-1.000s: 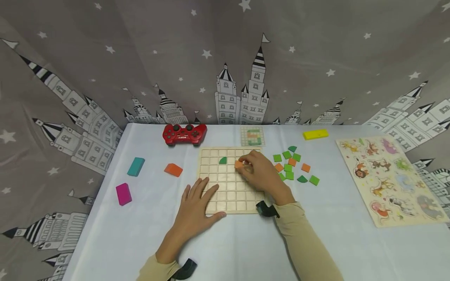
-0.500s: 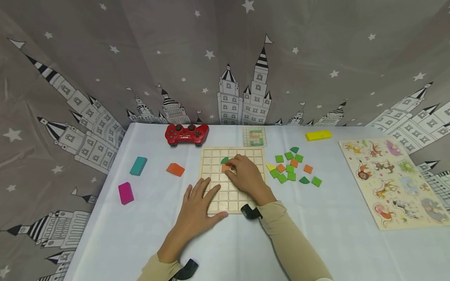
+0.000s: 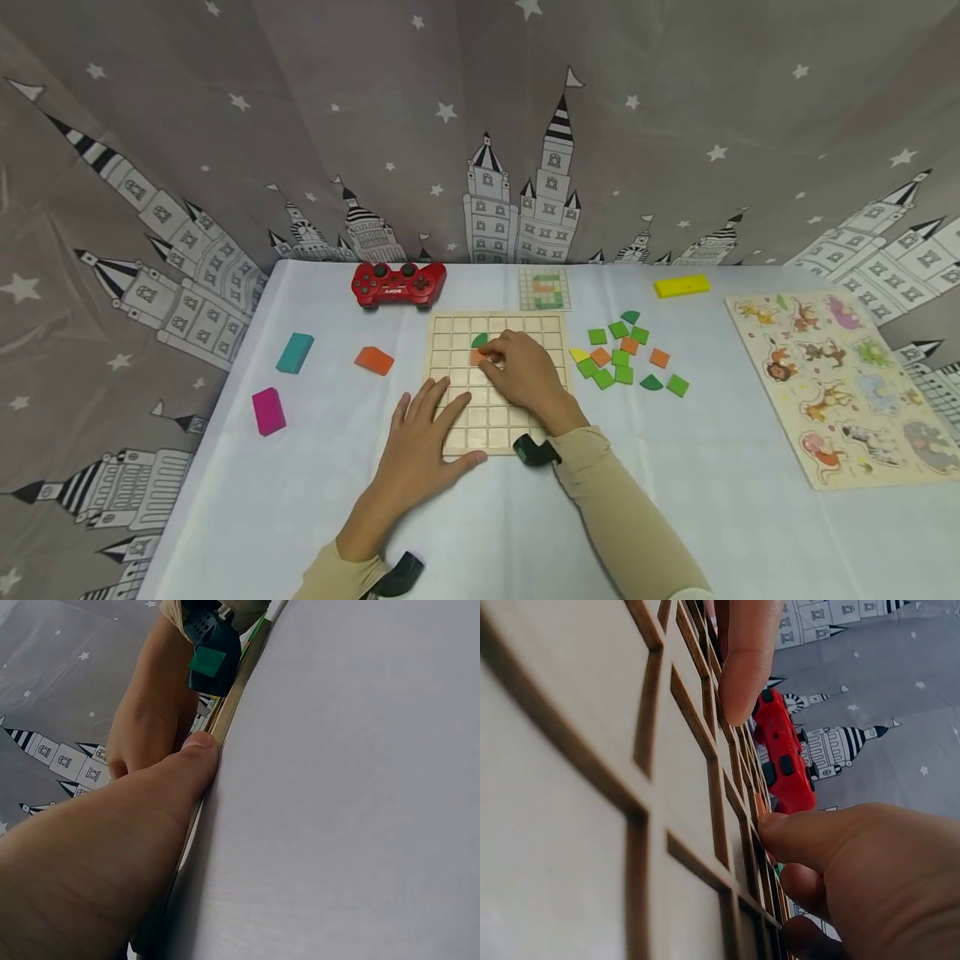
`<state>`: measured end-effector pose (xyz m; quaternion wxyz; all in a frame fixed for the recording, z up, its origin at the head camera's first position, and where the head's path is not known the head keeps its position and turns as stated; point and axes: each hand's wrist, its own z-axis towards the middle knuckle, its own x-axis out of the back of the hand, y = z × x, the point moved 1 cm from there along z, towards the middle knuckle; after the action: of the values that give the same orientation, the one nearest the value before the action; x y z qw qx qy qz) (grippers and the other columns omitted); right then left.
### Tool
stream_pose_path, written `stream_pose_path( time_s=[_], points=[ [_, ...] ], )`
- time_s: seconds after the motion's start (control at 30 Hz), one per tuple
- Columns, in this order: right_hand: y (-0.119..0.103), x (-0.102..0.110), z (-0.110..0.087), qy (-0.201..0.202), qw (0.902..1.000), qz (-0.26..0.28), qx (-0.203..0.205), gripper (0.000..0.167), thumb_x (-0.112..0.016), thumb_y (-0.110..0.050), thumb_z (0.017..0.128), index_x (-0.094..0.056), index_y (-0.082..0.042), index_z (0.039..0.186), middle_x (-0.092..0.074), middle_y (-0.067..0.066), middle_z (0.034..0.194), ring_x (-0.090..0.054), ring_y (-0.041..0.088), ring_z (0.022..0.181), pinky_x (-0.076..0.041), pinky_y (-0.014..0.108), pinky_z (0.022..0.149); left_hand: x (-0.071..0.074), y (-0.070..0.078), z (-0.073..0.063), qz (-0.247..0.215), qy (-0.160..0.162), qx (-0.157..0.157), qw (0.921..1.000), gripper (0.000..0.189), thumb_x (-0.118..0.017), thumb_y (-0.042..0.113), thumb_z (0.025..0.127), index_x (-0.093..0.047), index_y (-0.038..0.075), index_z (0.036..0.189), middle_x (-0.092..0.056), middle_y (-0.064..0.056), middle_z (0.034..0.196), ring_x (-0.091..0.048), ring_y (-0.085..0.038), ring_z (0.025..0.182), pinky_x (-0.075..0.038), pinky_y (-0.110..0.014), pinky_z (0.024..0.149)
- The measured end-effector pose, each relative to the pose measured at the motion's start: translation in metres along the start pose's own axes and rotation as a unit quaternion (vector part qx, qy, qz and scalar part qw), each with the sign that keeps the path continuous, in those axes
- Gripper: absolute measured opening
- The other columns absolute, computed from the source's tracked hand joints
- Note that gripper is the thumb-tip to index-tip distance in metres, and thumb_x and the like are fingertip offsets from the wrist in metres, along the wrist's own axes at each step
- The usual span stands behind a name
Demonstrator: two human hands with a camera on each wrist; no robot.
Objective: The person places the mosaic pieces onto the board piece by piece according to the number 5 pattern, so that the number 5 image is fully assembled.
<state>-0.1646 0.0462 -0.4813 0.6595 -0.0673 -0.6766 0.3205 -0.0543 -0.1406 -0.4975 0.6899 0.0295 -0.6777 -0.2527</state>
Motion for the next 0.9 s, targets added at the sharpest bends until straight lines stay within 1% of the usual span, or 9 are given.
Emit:
stream_pose_path(
  time_s=[0.23,0.3,0.33,0.43,0.53,0.57,0.7,0.8,0.9],
  points=[
    [0.0,0.003,-0.001,0.006,0.9994,0.023,-0.025,0.023,-0.072,-0.029,0.094,-0.079,-0.019,0.113,-0.066,-0.004,0.087,-0.06,0.015,0.083,-0.051,0.032,0.073,0.001,0.002,0.001,0.001,-0.007,0.005,1.0,0.085,-0.067,0.07,0.083,-0.048,0.024,0.152,-0.031,-0.012,0.166,-0.022,-0.035,0.157,-0.014,-0.064,0.126],
    [-0.001,0.004,-0.002,0.006,0.9992,0.025,-0.029,0.023,-0.072,-0.029,0.094,-0.079,-0.019,0.114,-0.066,-0.004,0.086,-0.061,0.016,0.083,-0.052,0.034,0.073,0.002,0.002,0.001,0.002,-0.006,0.004,1.0,0.085,-0.067,0.07,0.083,-0.049,0.024,0.152,-0.031,-0.012,0.166,-0.022,-0.035,0.157,-0.015,-0.064,0.126],
    [-0.001,0.004,-0.002,0.006,0.9992,0.025,-0.031,0.023,-0.072,-0.029,0.094,-0.079,-0.019,0.114,-0.067,-0.004,0.086,-0.063,0.017,0.087,-0.054,0.035,0.076,0.002,0.002,0.001,0.002,-0.006,0.004,1.0,0.085,-0.067,0.071,0.083,-0.048,0.024,0.152,-0.031,-0.012,0.166,-0.022,-0.035,0.157,-0.014,-0.064,0.126],
    [0.001,0.007,-0.005,0.003,0.9991,0.023,-0.034,0.022,-0.072,-0.029,0.095,-0.079,-0.018,0.112,-0.067,-0.003,0.087,-0.064,0.019,0.089,-0.055,0.036,0.078,0.002,0.001,0.0,0.001,-0.005,0.003,1.0,0.086,-0.067,0.071,0.083,-0.049,0.024,0.152,-0.031,-0.013,0.166,-0.023,-0.035,0.157,-0.015,-0.063,0.126],
    [0.006,0.012,-0.009,0.002,0.9994,0.013,-0.033,0.02,-0.072,-0.027,0.095,-0.079,-0.017,0.111,-0.066,-0.004,0.087,-0.061,0.016,0.087,-0.053,0.033,0.077,0.002,0.0,0.001,0.001,-0.001,0.0,1.0,0.085,-0.068,0.07,0.082,-0.05,0.023,0.151,-0.032,-0.013,0.165,-0.025,-0.035,0.156,-0.016,-0.063,0.125],
    [0.008,0.014,-0.012,0.003,0.9994,0.012,-0.031,0.019,-0.072,-0.026,0.096,-0.079,-0.016,0.11,-0.064,-0.003,0.086,-0.058,0.015,0.083,-0.051,0.032,0.074,0.003,0.0,0.001,0.001,0.0,0.0,1.0,0.085,-0.068,0.07,0.082,-0.05,0.023,0.151,-0.033,-0.013,0.165,-0.025,-0.035,0.155,-0.016,-0.063,0.125],
    [0.02,0.026,-0.024,0.002,0.9997,0.011,-0.021,0.02,-0.07,-0.023,0.096,-0.078,-0.015,0.113,-0.063,-0.003,0.088,-0.054,0.013,0.082,-0.048,0.03,0.074,0.002,-0.001,0.0,-0.002,0.005,-0.001,1.0,0.085,-0.069,0.069,0.082,-0.05,0.023,0.15,-0.034,-0.013,0.164,-0.026,-0.035,0.155,-0.017,-0.064,0.124],
    [0.035,0.038,-0.033,-0.004,0.9994,0.018,-0.031,0.023,-0.07,-0.024,0.096,-0.076,-0.014,0.116,-0.064,-0.003,0.091,-0.054,0.015,0.085,-0.048,0.031,0.076,0.0,-0.001,-0.001,-0.004,0.013,-0.005,0.9999,0.085,-0.07,0.069,0.081,-0.051,0.023,0.15,-0.035,-0.014,0.163,-0.027,-0.036,0.154,-0.017,-0.064,0.124],
    [0.057,0.056,-0.042,0.002,0.9983,0.016,-0.055,0.026,-0.071,-0.024,0.095,-0.075,-0.013,0.118,-0.065,-0.001,0.093,-0.054,0.017,0.085,-0.046,0.032,0.075,-0.001,0.001,0.0,-0.006,0.02,-0.011,0.9997,0.084,-0.071,0.068,0.081,-0.051,0.023,0.149,-0.036,-0.014,0.162,-0.028,-0.036,0.153,-0.018,-0.065,0.123]
  ],
)
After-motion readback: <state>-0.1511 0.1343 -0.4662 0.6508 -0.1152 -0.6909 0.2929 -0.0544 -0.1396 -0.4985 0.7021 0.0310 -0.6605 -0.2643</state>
